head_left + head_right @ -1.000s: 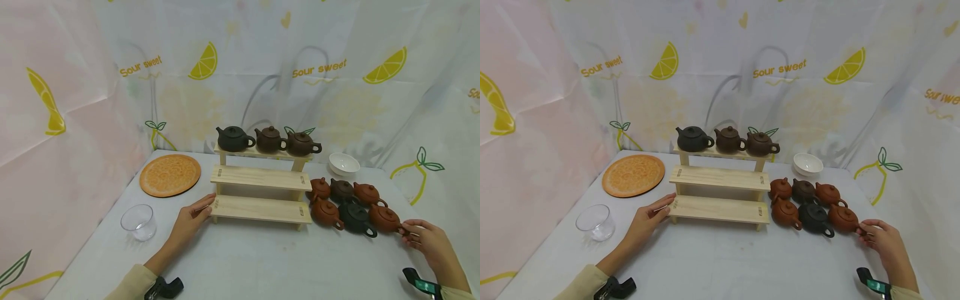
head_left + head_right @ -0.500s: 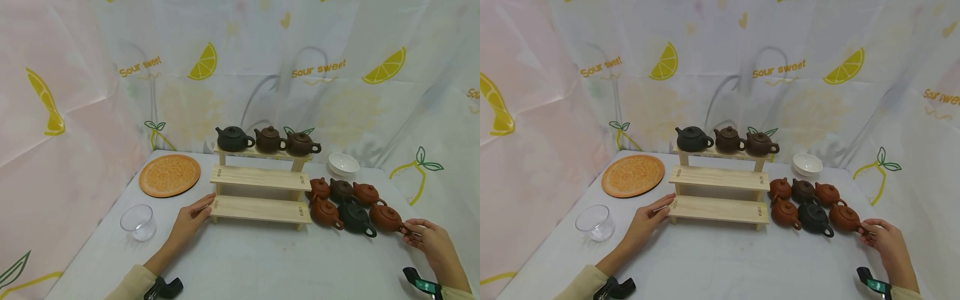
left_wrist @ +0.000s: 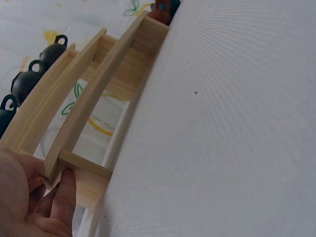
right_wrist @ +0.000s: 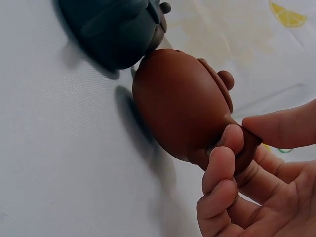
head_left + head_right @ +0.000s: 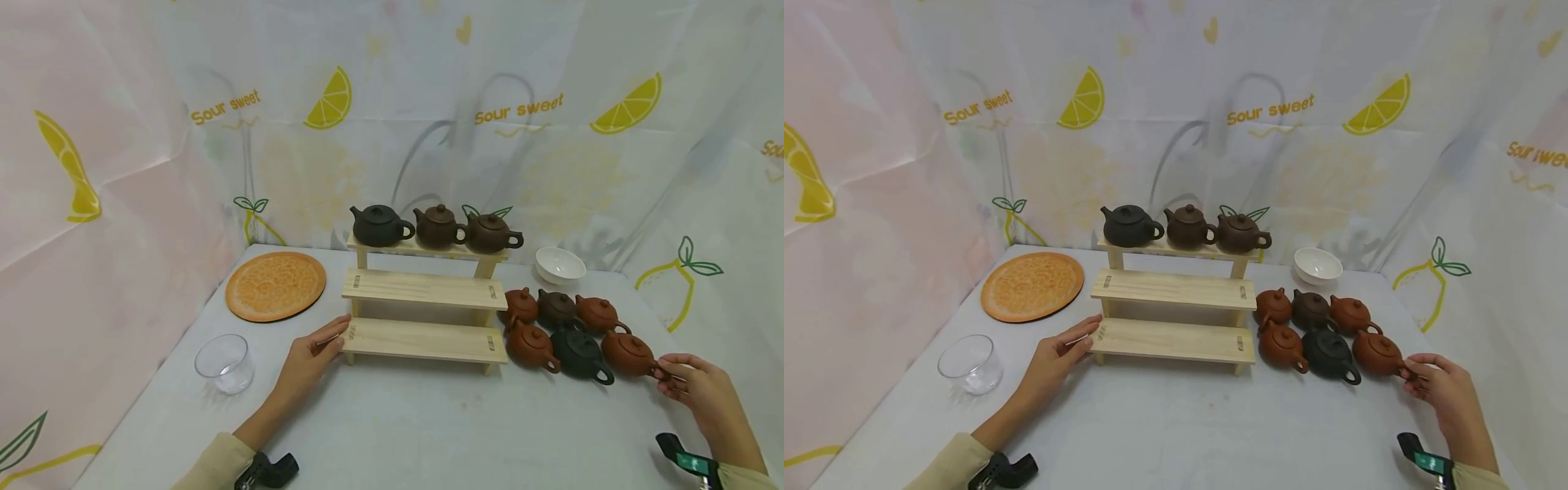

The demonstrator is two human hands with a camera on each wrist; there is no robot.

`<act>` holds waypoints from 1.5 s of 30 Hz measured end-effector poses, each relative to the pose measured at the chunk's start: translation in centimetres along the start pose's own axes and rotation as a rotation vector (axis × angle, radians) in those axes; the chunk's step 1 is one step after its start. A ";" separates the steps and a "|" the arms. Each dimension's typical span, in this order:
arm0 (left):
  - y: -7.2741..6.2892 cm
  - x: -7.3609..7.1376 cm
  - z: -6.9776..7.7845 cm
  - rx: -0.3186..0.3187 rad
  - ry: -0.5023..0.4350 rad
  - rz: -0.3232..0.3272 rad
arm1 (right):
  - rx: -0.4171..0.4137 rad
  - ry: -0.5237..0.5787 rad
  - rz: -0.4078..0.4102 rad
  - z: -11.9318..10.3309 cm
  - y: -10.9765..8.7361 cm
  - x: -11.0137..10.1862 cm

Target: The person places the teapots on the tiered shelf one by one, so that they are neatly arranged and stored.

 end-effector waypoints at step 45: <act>0.0 0.0 0.0 -0.005 -0.031 -0.007 | -0.083 0.198 -0.019 -0.3 -0.8 -0.2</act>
Point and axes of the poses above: each hand's wrist, its own y-axis towards the middle knuckle, its own x-axis out of the palm, z = x × y, the point moved 6 cm from there along y, towards the middle knuckle, and after that the axes turned 11 degrees about x, right-handed, at the moved point
